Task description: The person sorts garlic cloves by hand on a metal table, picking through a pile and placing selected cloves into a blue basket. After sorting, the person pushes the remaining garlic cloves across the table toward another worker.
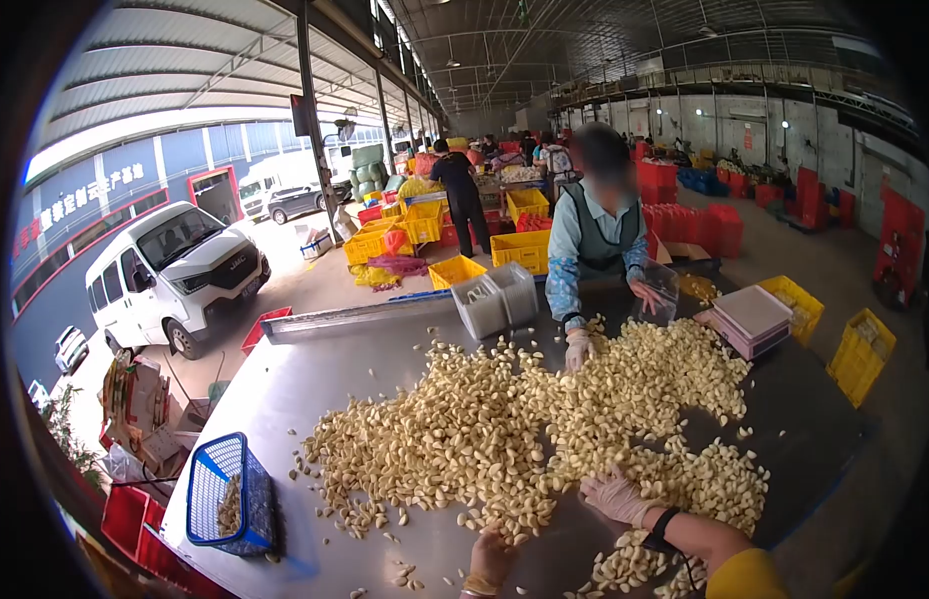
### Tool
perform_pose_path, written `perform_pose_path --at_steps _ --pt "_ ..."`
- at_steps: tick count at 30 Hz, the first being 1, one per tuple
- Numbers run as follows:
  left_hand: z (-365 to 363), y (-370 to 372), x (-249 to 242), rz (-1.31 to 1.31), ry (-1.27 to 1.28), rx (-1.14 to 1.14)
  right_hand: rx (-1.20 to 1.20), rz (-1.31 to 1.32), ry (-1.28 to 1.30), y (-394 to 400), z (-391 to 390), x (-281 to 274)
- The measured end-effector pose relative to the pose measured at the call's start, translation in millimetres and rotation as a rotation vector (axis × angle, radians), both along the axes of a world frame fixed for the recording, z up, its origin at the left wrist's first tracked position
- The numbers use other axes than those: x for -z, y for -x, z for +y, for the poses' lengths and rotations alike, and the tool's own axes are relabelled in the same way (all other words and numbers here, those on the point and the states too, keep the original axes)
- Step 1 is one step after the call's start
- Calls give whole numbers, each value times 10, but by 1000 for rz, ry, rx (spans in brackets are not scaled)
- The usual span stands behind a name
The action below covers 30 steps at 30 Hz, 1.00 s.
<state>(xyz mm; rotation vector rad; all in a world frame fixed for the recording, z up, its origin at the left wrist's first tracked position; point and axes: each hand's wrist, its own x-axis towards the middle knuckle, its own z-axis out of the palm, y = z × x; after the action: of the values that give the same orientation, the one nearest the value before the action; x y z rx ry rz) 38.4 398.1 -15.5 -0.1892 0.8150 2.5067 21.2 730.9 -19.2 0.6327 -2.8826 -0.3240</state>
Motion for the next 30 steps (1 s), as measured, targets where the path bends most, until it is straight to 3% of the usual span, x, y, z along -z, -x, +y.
perform_pose_path --at_steps 1,2,5,7,8,9,10,11,12,14,15,16,19,21,22,23,25,26,27,29,30 --pt "-38 28 123 0 1 -1 96 52 -188 155 199 -93" --pt "-80 90 307 42 -50 -45 281 40 -120 296 389 -70" --pt "-112 158 -59 79 -102 -94 617 75 -127 321 176 -461" --pt "-150 162 -134 38 -175 -93 290 -32 149 154 -401 -658" --pt "-181 189 -88 54 -230 -94 -34 95 282 71 -717 -503" --pt "-206 236 -29 42 -229 -89 -179 -104 433 -15 -1109 -318" --pt "-245 280 32 116 -260 -118 -382 -108 419 -190 -1473 -187" --pt "-290 281 53 191 -285 -146 -441 -297 324 -385 -1798 -386" --pt "-215 165 -379 75 -114 -272 -531 -389 -7 -562 -1992 -807" --pt "-270 189 -480 40 -69 -322 -526 -340 66 -447 -1954 -682" --pt "-315 149 -458 11 -32 -368 -511 -287 125 -414 -1910 -442" --pt "-337 157 -415 46 -48 -345 -401 -68 178 -255 -1719 44" --pt "-252 134 -376 129 -55 -242 34 11 101 -7 -908 -59" --pt "-165 97 -148 320 149 -108 284 77 49 36 -306 123" --pt "-159 97 109 389 354 -45 416 -62 109 -8 -67 80" --pt "-128 15 52 378 356 -34 511 -169 66 -302 45 -245" --pt "-5 -81 -235 300 350 201 324 -193 228 -889 318 -510" --pt "56 -139 -213 705 732 223 151 -196 171 -1234 430 -630" --pt "127 -165 -222 699 728 231 -21 -201 117 -1578 545 -738" --pt "266 -169 -295 128 381 414 -62 -412 177 -2075 876 -918" --pt "406 -231 -381 122 491 469 26 -366 241 -2234 1085 -993"
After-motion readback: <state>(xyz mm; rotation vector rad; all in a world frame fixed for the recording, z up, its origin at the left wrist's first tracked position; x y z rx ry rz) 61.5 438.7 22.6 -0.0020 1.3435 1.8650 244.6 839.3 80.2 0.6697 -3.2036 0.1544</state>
